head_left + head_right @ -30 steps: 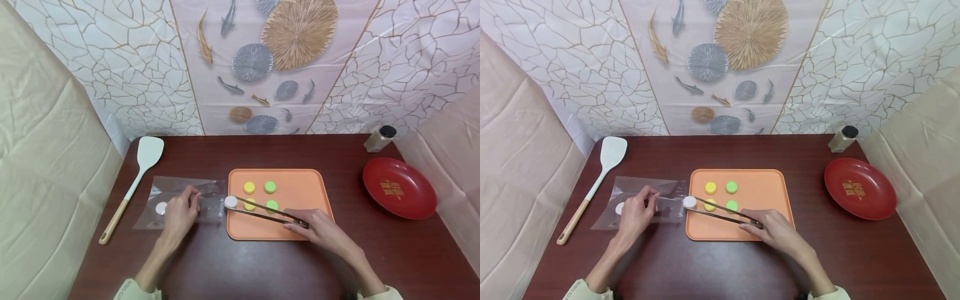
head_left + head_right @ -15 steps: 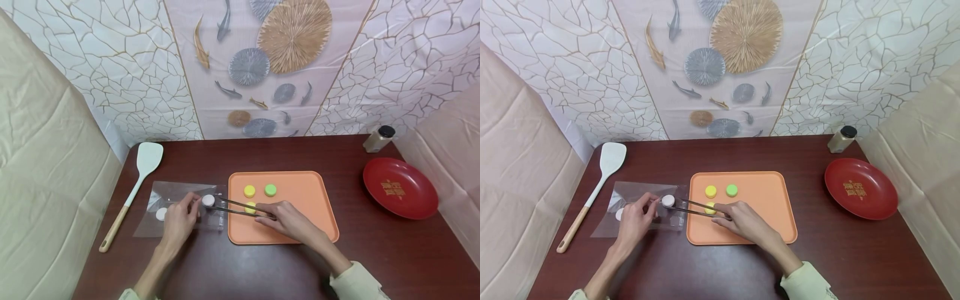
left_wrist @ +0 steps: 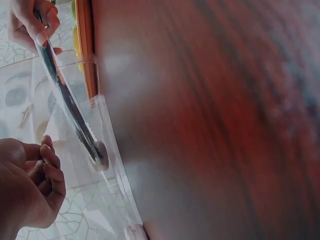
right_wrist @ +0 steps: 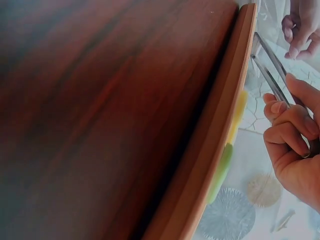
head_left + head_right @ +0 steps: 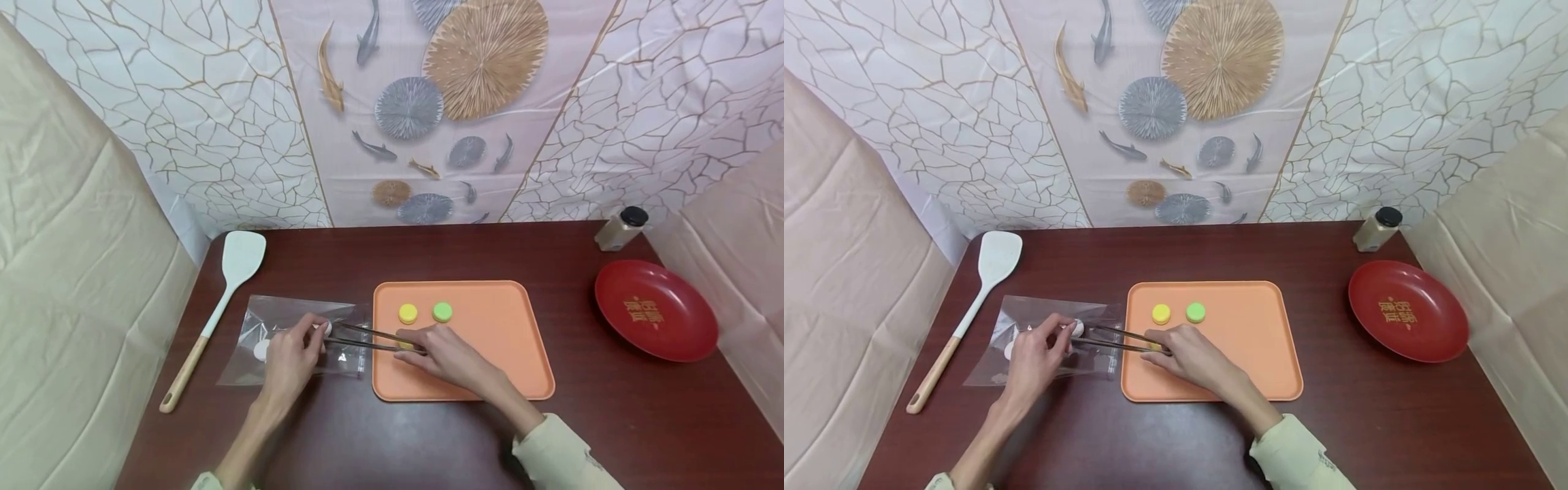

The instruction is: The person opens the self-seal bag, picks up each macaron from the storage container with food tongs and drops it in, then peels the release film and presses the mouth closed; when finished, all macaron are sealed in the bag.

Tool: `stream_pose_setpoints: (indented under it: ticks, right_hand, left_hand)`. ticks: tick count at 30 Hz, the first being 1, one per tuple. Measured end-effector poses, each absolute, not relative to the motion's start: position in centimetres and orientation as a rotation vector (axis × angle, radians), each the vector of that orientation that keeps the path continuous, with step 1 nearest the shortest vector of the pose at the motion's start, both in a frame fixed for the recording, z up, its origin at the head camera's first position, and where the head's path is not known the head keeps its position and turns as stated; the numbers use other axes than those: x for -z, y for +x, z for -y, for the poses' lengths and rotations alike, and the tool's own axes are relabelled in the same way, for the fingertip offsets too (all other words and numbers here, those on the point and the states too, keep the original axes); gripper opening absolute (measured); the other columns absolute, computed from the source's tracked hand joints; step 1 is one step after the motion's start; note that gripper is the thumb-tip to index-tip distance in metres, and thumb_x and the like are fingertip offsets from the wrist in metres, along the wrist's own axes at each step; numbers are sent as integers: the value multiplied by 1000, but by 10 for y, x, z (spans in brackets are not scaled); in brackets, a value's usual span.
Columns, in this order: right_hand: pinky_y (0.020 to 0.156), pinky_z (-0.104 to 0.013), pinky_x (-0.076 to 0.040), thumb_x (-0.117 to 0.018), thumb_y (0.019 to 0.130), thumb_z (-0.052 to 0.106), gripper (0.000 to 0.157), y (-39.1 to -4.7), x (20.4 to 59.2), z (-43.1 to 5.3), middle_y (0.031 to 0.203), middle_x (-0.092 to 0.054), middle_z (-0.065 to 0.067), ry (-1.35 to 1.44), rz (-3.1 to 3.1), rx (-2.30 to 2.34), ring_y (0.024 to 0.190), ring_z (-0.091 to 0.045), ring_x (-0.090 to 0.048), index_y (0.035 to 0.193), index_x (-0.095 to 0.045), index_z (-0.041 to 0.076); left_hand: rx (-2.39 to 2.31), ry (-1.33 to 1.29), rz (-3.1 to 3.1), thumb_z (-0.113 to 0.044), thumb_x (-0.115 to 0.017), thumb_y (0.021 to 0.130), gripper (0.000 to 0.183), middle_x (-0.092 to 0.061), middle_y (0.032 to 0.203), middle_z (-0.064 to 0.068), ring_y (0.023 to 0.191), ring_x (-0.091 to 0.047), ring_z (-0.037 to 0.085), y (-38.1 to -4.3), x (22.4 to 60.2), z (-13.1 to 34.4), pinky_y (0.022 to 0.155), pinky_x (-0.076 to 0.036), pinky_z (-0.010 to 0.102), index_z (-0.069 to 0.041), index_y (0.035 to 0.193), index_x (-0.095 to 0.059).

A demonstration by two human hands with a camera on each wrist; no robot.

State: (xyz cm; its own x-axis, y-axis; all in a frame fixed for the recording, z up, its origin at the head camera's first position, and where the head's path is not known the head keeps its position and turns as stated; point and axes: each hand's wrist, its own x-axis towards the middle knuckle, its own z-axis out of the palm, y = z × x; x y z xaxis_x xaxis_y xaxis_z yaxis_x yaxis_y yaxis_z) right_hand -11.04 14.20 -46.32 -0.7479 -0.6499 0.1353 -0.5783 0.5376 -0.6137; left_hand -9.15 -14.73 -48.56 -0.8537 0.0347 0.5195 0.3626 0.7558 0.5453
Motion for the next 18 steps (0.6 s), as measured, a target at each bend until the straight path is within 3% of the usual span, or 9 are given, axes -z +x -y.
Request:
stream_pose_setpoints:
  ticks: [8, 10, 15, 18]
  right_hand:
    - [55, -17, -38, -78, 103, 17, 8, -119, 466, -122, 75, -65, 6, -1172, -2696, 996, 59, 1, -46, 105, -75, 10]
    - [54, -19, -38, -78, 102, 18, 9, -121, 468, -118, 72, -62, 7, -1210, -2717, 1004, 59, 0, -44, 103, -74, 10]
    - [52, -24, -33, -75, 106, 26, 24, -132, 483, -109, 64, -47, 10, -1219, -2724, 1038, 59, -3, -39, 116, -79, 5]
    - [51, -25, -32, -73, 107, 30, 32, -141, 498, -103, 63, -46, 11, -1164, -2702, 1040, 58, -2, -39, 124, -79, 4]
  left_hand:
    - [906, -294, 2438, 0, -80, 96, 9, -65, 58, -7, 47, -45, 0, -91, 486, 145, 48, -37, 27, -7, 93, -76]
    - [908, -283, 2438, 1, -80, 96, 9, -65, 58, -7, 47, -45, 0, -91, 486, 145, 48, -37, 27, -7, 93, -76]
    - [914, -258, 2454, 1, -80, 96, 8, -67, 58, -6, 48, -54, 4, -90, 486, 144, 49, -41, 28, -6, 94, -79]
    - [907, -244, 2449, 2, -80, 95, 7, -69, 59, -5, 48, -59, 8, -90, 484, 145, 49, -44, 28, -5, 94, -81]
